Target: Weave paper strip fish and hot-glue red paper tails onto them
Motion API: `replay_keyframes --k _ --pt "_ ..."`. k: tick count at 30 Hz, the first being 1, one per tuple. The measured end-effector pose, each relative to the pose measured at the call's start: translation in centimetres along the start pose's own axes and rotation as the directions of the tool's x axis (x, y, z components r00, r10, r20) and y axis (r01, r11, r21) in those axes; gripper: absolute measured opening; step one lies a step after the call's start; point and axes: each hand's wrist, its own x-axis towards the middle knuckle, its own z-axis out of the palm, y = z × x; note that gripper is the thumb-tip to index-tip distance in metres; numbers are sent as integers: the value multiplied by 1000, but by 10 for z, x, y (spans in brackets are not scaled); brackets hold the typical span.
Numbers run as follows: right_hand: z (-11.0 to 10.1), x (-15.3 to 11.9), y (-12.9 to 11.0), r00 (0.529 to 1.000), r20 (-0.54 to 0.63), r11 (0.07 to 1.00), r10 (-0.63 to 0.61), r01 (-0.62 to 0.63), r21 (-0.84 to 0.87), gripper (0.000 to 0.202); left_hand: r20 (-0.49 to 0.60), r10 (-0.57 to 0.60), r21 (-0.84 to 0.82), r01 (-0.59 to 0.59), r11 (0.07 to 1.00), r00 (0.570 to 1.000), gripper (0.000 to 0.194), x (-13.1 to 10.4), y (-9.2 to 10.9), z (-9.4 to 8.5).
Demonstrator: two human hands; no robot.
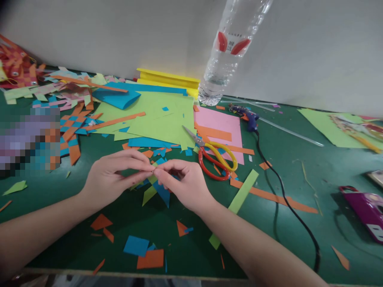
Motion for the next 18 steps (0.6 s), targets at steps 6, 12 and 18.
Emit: replay_keyframes --k 6,12,18 --pt "-2 -1 2 1000 19 1000 -6 6 19 21 -4 -58 -28 58 998 998 7 -3 1 1" --pt "-3 -1 9 997 62 970 -47 31 241 29 75 -251 -250 262 932 965 4 0 -2 3" --pt "-4 0 11 996 76 957 -40 16 291 27 139 -310 -375 339 863 941 5 1 -3 3"
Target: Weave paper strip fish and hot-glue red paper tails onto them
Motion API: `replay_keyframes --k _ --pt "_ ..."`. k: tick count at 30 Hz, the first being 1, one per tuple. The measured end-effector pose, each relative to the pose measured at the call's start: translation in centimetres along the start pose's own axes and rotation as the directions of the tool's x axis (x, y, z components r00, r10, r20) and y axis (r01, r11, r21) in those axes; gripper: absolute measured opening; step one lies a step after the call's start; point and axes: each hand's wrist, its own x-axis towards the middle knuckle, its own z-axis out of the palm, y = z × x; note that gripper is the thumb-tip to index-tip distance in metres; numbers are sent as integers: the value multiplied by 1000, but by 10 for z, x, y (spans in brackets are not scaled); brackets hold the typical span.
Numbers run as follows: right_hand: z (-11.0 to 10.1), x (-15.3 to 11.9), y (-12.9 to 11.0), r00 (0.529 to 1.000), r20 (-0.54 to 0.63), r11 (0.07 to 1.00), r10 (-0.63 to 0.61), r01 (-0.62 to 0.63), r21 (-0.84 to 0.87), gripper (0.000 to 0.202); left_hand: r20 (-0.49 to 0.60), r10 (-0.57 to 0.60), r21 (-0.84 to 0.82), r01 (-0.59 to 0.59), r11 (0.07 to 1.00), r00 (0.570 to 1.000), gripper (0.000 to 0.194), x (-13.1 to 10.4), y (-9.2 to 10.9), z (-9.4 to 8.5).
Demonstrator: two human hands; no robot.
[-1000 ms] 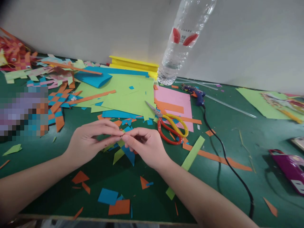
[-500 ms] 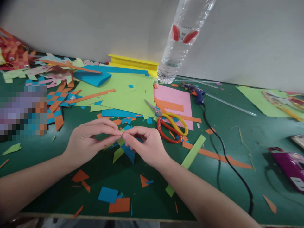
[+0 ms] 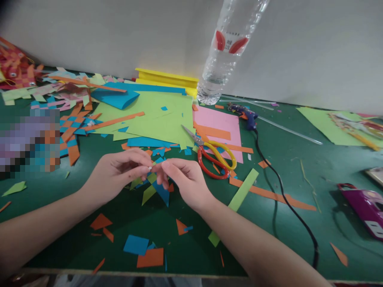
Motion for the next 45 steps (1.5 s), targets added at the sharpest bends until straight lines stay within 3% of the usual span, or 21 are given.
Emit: replay_keyframes --k 10,20,32,45 --pt "8 1 -6 995 -96 991 15 -28 -132 12 3 53 146 -53 988 999 4 -3 0 0" --pt "9 -1 -8 994 -100 979 43 -62 -195 14 14 344 497 -305 812 939 7 -4 3 -1" --pt "7 0 -12 991 -60 963 119 -130 -235 18 97 484 576 -446 685 869 8 -4 3 -5" --pt "6 1 -13 991 29 977 134 -128 -168 17 173 474 554 -483 678 863 10 -1 7 -9"
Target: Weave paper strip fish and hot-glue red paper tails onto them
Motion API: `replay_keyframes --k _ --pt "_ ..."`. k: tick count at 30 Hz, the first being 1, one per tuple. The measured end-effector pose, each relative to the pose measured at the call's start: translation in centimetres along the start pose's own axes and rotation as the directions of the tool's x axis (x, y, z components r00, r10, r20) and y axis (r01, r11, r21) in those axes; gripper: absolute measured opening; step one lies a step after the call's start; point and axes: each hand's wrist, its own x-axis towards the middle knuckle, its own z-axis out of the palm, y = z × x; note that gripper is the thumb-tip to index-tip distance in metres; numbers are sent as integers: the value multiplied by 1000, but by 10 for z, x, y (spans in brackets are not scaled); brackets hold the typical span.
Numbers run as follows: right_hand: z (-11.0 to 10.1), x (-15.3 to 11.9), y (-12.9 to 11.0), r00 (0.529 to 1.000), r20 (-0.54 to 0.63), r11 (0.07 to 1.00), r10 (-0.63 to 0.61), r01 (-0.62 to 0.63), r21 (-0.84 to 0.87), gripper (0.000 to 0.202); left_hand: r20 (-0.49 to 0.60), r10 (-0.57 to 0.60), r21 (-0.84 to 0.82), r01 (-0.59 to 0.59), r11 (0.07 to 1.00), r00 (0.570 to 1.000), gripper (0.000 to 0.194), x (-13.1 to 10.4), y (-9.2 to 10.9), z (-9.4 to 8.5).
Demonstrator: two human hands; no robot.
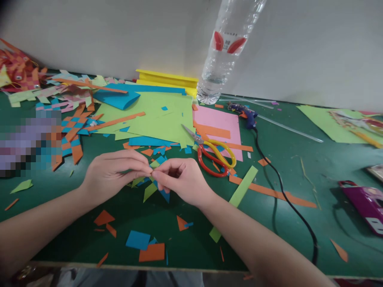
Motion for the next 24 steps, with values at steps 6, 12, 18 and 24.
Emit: replay_keyframes --k 6,12,18,24 --pt "-1 0 1 1000 -5 1000 -14 14 -26 19 4 5 -12 -5 1000 1000 9 0 -1 0" --pt "0 0 2 1000 -18 1000 -6 5 -25 19 -5 5 -8 -5 1000 1000 9 0 -1 1" --pt "0 0 3 1000 -16 1000 6 -7 -23 16 7 -42 -32 42 999 999 10 0 -1 2" --pt "1 0 1 998 -50 998 43 -45 -34 18 19 -49 -27 49 998 999 12 -1 -2 2"
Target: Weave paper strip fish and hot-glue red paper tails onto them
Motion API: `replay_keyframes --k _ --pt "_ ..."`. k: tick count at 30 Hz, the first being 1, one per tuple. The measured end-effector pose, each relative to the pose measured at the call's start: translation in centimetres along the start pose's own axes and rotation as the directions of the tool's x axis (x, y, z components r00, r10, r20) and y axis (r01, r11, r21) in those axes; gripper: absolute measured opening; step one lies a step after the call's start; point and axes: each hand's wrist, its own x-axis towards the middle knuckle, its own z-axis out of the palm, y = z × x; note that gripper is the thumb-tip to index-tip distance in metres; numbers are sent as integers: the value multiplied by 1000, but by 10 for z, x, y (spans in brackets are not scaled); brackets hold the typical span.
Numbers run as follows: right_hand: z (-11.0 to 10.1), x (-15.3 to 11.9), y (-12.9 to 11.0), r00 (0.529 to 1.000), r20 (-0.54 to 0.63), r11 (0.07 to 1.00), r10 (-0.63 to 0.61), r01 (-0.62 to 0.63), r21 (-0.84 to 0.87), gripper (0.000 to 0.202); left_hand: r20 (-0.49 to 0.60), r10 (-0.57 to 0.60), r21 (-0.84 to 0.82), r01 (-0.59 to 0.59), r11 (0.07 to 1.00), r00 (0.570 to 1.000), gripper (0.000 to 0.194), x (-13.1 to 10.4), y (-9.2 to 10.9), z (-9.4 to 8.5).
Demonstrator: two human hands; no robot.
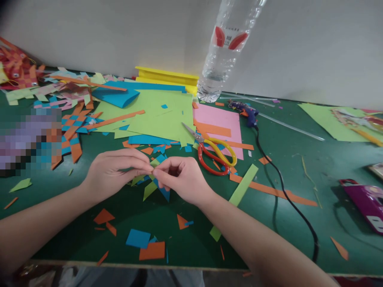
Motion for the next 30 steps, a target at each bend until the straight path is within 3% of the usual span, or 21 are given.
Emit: replay_keyframes --k 9,15,30 --pt "3 -1 -1 999 -39 999 -36 35 -40 17 2 50 30 -51 998 999 9 -2 -1 1" --pt "3 -2 1 998 -34 996 -62 60 -63 17 17 -13 -2 13 1000 1000 13 0 0 1" --pt "2 -3 1 993 -22 994 -112 113 8 12 -73 48 11 -47 999 996 6 -2 2 0"
